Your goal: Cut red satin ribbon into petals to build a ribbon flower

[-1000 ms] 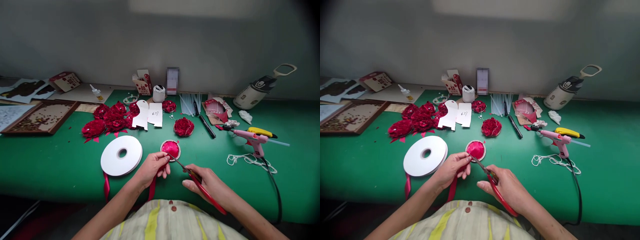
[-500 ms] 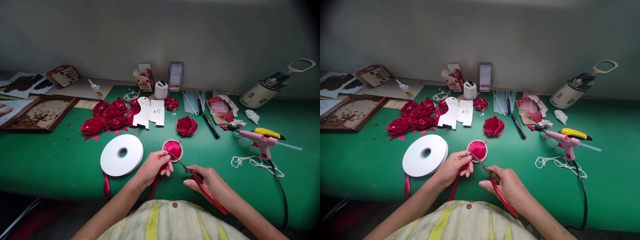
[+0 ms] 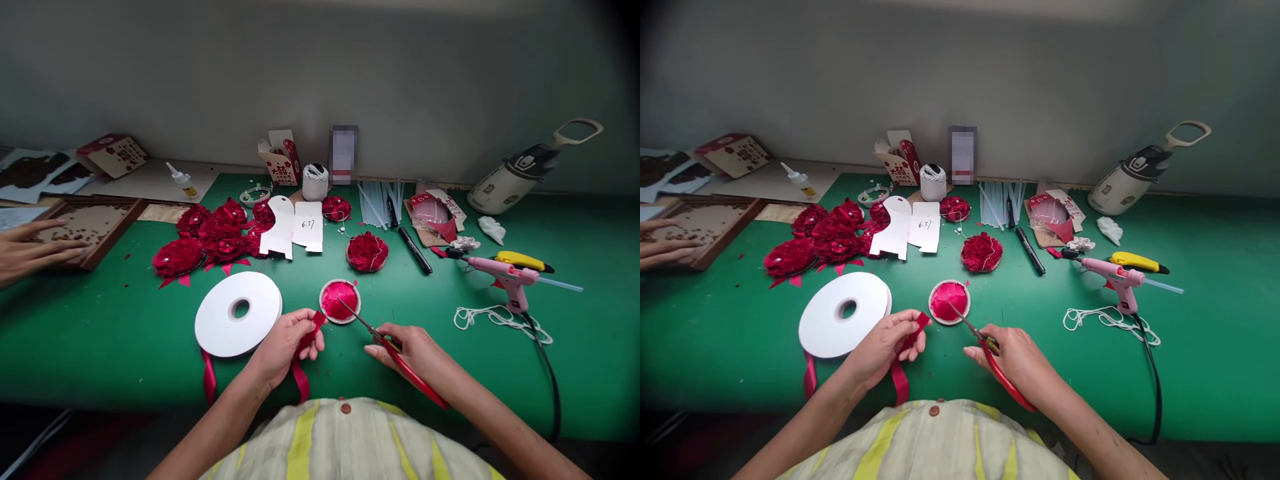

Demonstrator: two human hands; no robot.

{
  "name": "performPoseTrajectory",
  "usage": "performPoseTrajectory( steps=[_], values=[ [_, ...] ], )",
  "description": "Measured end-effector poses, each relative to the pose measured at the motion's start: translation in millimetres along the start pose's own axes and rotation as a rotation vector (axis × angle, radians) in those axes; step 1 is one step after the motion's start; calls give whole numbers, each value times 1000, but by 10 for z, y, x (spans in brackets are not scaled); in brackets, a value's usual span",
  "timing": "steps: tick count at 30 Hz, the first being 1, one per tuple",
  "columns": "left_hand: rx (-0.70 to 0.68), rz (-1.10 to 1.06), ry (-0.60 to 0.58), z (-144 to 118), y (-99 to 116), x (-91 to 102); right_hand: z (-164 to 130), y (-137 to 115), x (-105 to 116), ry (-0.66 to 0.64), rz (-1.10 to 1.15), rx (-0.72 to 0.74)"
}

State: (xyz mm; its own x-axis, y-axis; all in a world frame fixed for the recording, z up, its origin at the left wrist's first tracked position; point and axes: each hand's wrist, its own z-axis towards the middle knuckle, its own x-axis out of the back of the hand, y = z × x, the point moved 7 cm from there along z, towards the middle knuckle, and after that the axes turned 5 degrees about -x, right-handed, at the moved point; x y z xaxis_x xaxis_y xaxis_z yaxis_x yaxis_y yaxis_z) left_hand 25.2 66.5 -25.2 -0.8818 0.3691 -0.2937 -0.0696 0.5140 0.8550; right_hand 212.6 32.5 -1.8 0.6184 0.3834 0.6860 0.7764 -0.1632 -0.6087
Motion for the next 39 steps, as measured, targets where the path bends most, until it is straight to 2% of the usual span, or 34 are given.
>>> performPoseTrajectory(
  steps=[8,13,17,21,26,31,33,36,39],
  values=[
    [-73,-64,-82,-183,72,-143,-214,-78,14,-67,143,66],
    [-118,-86,-150,-194,208,-397,-198,-173,64,66,445,38],
    [-128,-62,-225,-226,257,-604,-111,-435,70,87,705,136],
    [-100,-21,-221,-246,222,-625,-55,-576,91,125,797,183],
    [-19,68,-166,-222,97,-505,11,-547,109,217,752,234],
    [-97,81,-42,-152,137,-376,15,-366,112,268,616,156],
    [-124,82,0,-121,169,-321,-76,-263,128,228,496,91],
    [-132,87,31,-64,190,-263,-268,-147,115,61,308,18],
    [-138,103,45,0,196,-251,-397,-142,92,-44,161,24]
  ],
)
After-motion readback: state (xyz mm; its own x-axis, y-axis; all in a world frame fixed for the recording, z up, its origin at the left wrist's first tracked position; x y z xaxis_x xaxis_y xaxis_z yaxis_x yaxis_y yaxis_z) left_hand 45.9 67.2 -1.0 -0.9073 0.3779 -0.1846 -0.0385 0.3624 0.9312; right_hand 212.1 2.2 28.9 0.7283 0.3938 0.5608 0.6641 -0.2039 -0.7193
